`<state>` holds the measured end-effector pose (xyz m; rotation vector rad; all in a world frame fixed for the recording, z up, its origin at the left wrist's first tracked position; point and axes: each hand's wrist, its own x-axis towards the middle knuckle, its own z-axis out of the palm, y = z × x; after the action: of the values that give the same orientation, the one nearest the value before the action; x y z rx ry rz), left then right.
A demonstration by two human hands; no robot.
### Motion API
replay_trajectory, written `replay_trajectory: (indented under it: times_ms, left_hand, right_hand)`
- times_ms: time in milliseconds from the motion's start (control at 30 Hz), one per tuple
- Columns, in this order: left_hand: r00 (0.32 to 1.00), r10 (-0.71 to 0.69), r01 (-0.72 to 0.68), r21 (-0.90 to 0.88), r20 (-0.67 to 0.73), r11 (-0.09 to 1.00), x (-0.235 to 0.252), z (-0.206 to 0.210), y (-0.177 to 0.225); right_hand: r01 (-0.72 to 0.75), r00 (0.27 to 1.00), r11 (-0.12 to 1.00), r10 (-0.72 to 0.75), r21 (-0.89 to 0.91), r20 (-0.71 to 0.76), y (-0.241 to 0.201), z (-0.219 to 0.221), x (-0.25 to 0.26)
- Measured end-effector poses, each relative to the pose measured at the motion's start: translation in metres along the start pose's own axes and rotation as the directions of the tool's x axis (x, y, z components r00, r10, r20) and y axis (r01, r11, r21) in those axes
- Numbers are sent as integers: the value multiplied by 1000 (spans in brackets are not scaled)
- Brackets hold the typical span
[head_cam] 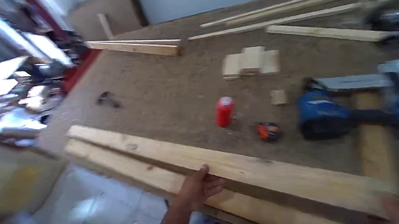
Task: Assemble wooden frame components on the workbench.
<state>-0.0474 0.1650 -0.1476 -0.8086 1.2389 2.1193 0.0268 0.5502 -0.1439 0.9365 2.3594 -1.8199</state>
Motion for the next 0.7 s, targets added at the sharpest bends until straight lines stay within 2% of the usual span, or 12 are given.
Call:
replay_trajectory:
  times_ms: [33, 67, 133, 167, 233, 267, 333, 433, 500, 567, 700]
  left_hand:
    - [991, -115, 99, 192, 70, 976, 5, 8, -14]
    - [972, -203, 143, 390, 119, 910, 11, 15, -26]
    - [953, -258, 79, 691, 159, 718, 21, 20, -35]
    - [964, -203, -1, 767, 171, 641, 27, 16, -35]
    - [981, 25, -180, 861, 192, 475, 36, -1, -19]
    - [967, 133, -252, 905, 219, 343, 40, -15, -4]
    - [927, 249, -305, 951, 281, 59, 49, -51, 32]
    - [925, 211, -255, 927, 317, -275, 67, -108, 85]
    - [956, 168, -159, 904, 241, -396, 74, -131, 109]
    - [977, 142, -79, 887, 160, -456, 77, -144, 122]
    - [969, 119, -128, 849, 218, -512, 104, -171, 134]
  right_hand:
    - [-94, 990, 989, 81, -113, -119, 17, -6, 6]
    - [-167, 968, 967, 125, -191, -215, 31, -9, 11]
    - [-272, 944, 888, 171, -370, -283, 56, -18, 28]
    - [-291, 948, 829, 181, -478, -262, 66, -22, 36]
    - [-251, 966, 721, 144, -646, -215, 78, -24, 46]
    - [-207, 975, 686, 89, -697, -202, 81, -25, 47]
    - [-145, 986, 634, 27, -760, -166, 78, -26, 45]
    - [-4, 1000, 548, -21, -837, -19, 83, -32, 48]
    - [143, 989, 462, -30, -875, 146, 95, -32, 56]
    - [243, 967, 377, -22, -894, 254, 102, -29, 65]
    - [341, 939, 253, -60, -905, 337, 108, -30, 85]
